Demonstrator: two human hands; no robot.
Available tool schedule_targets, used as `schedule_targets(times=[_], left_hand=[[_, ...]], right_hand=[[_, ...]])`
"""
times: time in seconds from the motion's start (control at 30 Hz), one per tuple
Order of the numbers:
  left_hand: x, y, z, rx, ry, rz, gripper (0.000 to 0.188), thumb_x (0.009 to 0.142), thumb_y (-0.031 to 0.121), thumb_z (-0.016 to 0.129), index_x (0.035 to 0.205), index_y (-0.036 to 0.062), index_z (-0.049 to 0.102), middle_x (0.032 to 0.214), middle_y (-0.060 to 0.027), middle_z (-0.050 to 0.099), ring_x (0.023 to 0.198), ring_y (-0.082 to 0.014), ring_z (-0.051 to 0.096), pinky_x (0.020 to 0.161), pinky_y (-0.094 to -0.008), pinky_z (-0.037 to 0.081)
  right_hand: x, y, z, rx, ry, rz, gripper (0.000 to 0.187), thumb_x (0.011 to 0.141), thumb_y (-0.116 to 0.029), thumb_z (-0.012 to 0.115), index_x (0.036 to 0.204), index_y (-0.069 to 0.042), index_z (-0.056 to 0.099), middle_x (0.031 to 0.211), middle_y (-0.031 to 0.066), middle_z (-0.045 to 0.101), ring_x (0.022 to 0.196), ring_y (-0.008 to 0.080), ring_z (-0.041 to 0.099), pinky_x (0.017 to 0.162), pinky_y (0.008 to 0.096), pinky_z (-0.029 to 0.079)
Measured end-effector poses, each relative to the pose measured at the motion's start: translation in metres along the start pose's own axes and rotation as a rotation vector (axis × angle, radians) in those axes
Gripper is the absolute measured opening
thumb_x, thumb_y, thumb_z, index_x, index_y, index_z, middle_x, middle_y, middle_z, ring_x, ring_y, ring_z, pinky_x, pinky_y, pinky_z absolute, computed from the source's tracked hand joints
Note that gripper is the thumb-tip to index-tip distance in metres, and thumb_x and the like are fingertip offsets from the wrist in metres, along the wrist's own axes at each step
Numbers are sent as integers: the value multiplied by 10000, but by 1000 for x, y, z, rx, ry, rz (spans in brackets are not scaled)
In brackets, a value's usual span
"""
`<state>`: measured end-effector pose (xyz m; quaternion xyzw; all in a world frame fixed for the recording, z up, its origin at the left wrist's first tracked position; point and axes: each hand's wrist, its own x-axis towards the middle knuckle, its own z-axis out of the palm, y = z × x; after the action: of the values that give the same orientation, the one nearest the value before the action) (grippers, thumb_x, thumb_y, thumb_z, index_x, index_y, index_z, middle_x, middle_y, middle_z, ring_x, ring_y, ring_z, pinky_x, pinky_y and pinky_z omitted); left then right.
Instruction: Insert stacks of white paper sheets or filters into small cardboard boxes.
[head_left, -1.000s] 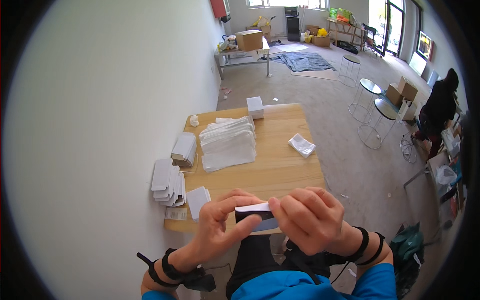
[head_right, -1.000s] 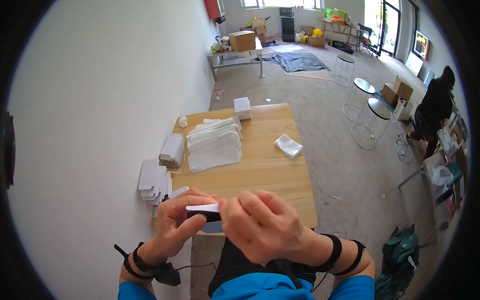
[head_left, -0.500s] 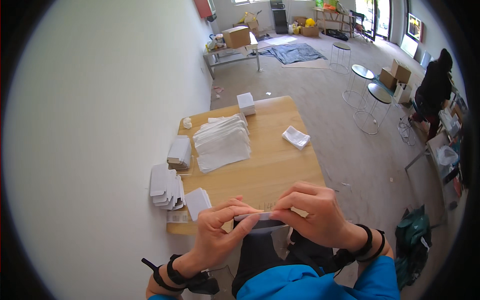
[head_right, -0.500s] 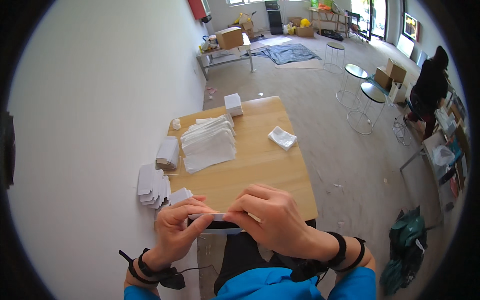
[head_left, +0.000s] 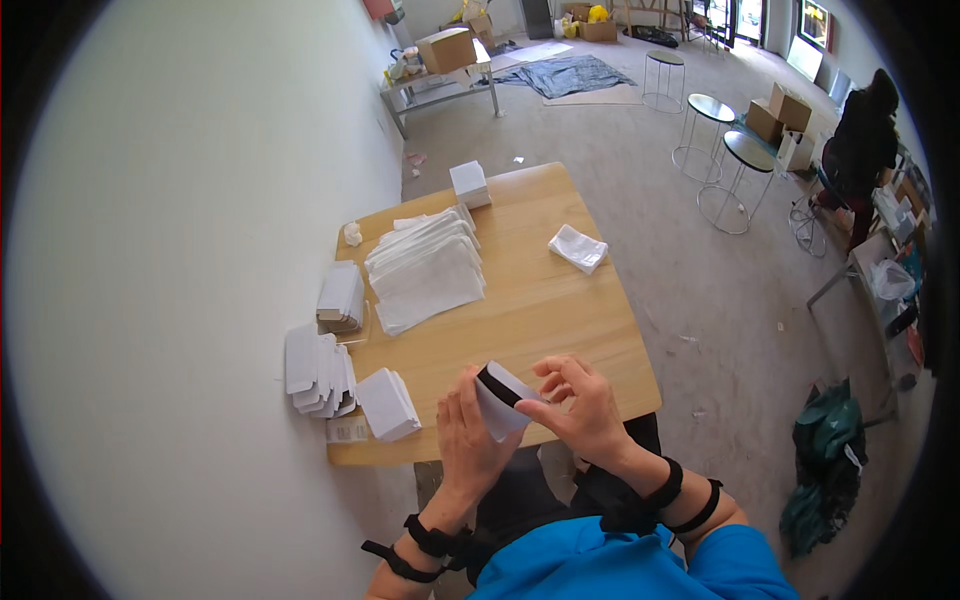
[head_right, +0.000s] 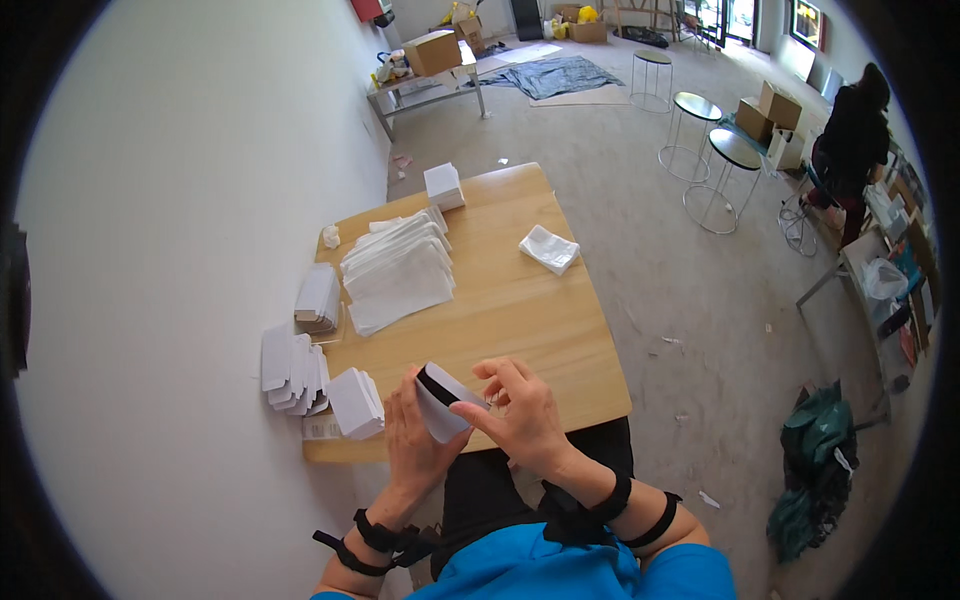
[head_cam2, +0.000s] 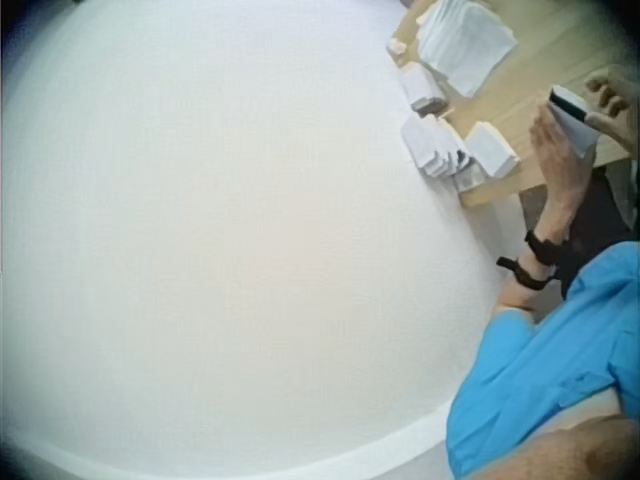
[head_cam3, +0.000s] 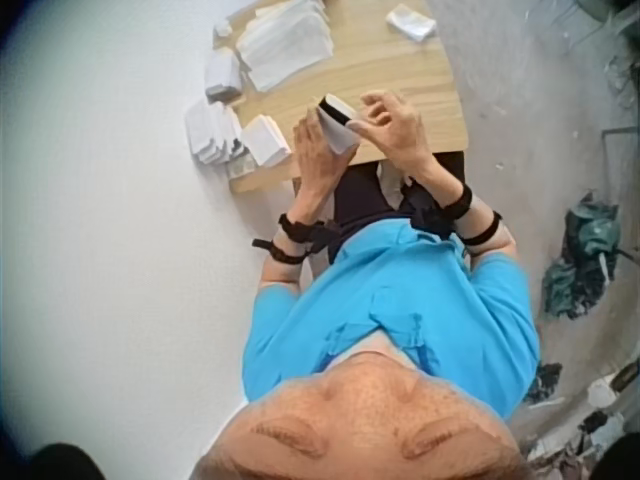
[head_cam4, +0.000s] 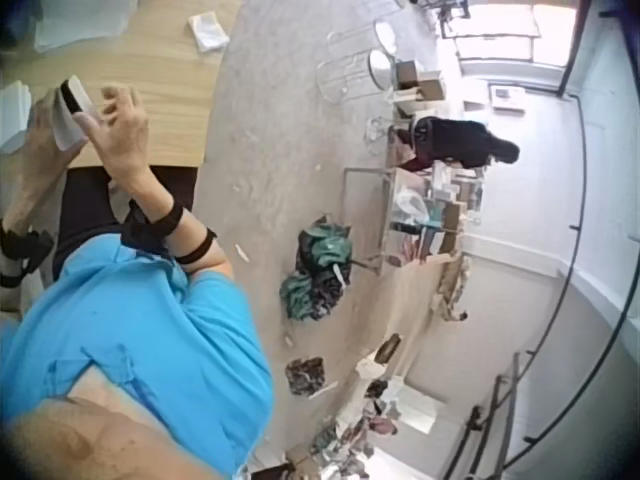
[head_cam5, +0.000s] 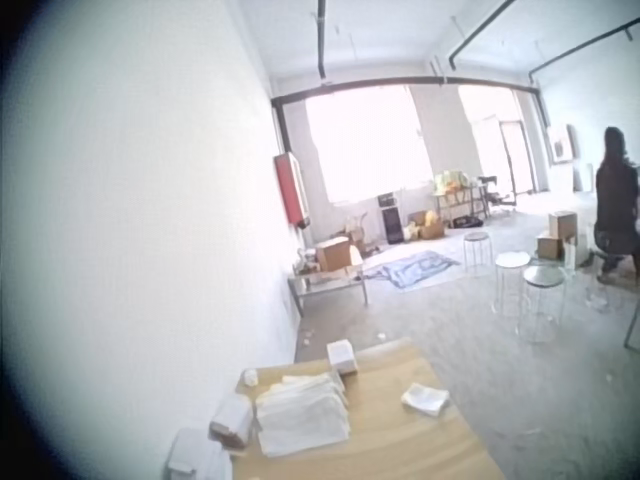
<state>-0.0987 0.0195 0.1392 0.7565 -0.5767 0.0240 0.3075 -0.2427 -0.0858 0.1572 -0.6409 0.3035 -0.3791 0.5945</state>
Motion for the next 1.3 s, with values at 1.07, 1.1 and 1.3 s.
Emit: schedule_targets(times=[1.07,1.1,1.3], left_hand=[[268,-110,270,-282,-368,-244,543,867,349,720,1223,-27,558,1206,-219,614,1077,-375,598,911,-440,484],[291,-105,287,-342,-363,-358,561,867,375,718,1224,-25,555,1207,-213,615,1091,-371,593,926,-451,475],[346,-96,362,-60,-516,-453,698,758,470,797,1253,37,561,1238,-166,618,1170,-317,579,965,-408,468]], right_hand=[[288,326,-197,-395,580,882,813,726,-657,741,1218,-12,682,1178,194,699,1115,291,662,970,374,502],[291,326,-192,-353,557,836,752,723,-610,768,1171,-10,700,1123,187,716,1063,284,681,936,373,517],[286,321,-172,-325,628,674,522,708,-391,848,1024,8,729,979,153,749,900,260,722,832,360,553]])
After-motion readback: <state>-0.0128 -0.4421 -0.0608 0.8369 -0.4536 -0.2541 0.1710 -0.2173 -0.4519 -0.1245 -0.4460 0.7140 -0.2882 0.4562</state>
